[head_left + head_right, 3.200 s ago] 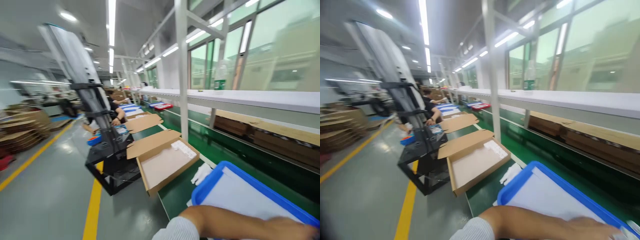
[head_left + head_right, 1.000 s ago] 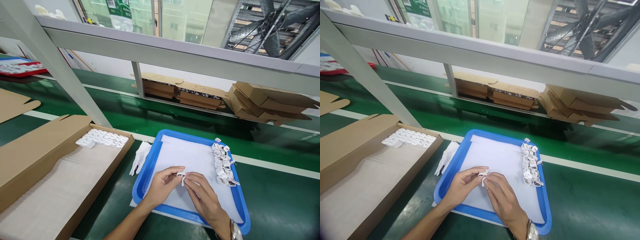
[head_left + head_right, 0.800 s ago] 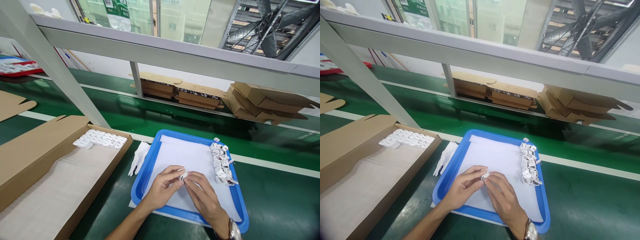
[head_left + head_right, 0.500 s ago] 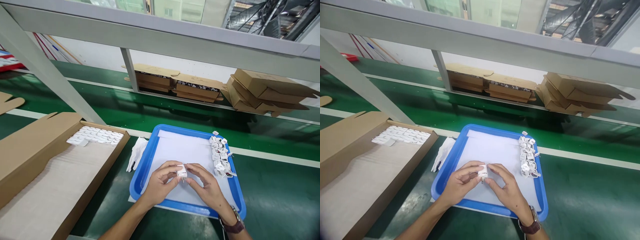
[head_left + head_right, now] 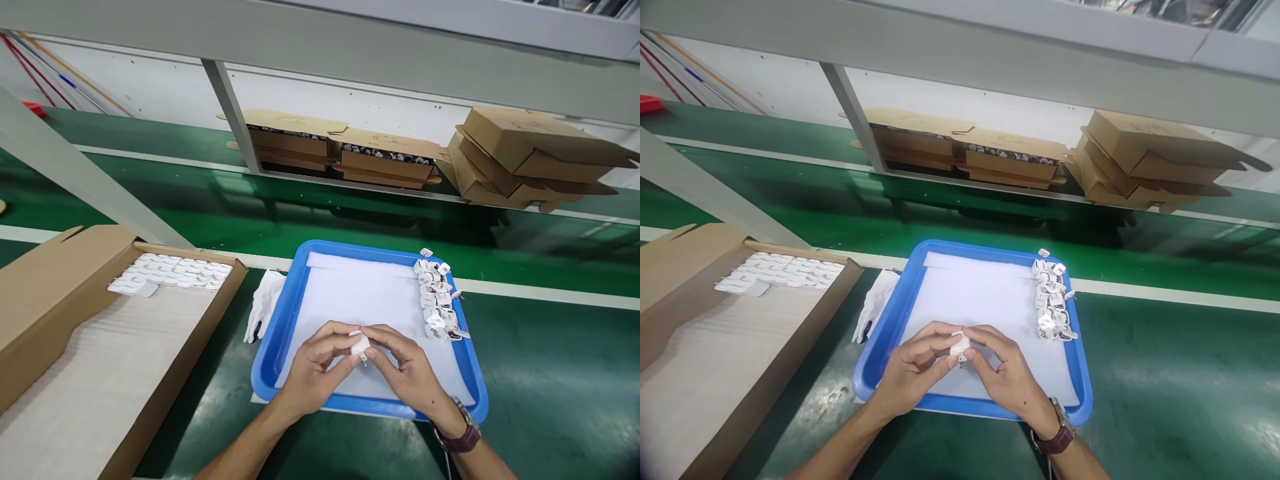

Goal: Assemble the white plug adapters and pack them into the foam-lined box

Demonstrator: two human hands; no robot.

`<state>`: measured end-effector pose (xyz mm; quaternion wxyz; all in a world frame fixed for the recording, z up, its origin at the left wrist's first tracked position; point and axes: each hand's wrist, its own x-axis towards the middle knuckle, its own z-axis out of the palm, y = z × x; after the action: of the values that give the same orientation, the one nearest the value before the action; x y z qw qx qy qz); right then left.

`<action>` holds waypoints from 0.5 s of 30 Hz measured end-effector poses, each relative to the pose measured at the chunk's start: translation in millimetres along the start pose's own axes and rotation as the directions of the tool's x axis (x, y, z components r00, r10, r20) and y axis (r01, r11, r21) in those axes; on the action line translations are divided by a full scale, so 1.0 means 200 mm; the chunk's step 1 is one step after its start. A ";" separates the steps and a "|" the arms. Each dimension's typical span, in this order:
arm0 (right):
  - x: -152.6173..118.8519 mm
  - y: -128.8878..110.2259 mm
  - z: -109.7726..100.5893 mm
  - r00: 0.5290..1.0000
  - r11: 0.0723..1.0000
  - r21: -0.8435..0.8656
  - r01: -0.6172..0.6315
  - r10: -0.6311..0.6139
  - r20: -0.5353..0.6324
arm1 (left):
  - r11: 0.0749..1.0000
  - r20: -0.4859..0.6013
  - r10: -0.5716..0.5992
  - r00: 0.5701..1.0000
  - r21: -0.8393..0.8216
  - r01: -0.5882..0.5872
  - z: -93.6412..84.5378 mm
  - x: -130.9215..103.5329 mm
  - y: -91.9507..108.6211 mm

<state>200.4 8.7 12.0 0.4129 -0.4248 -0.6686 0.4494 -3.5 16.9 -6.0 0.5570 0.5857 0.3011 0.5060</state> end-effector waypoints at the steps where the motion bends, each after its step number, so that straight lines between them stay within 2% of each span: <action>1: 0.00 0.00 0.00 1.000 1.000 0.011 -0.006 0.006 0.004 | 1.000 -0.016 -0.008 1.000 0.004 0.008 0.00 0.00 0.00; 6: 0.00 0.00 0.01 0.997 0.991 0.115 -0.072 0.069 0.032 | 0.997 -0.039 -0.056 0.998 0.048 0.057 0.02 -0.01 0.02; 11: 0.00 0.03 0.03 0.982 0.964 0.205 -0.169 0.182 -0.044 | 0.996 -0.025 -0.083 0.996 0.031 0.083 0.03 0.01 0.01; 15: 0.02 0.05 0.02 0.965 0.937 0.257 -0.235 0.256 -0.053 | 0.981 -0.032 -0.194 0.980 -0.003 0.194 0.02 0.04 0.02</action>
<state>198.4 12.9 2.9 0.4320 -0.4687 -0.5304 0.5589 2.0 22.2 0.7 0.5987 0.5454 0.3658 0.4585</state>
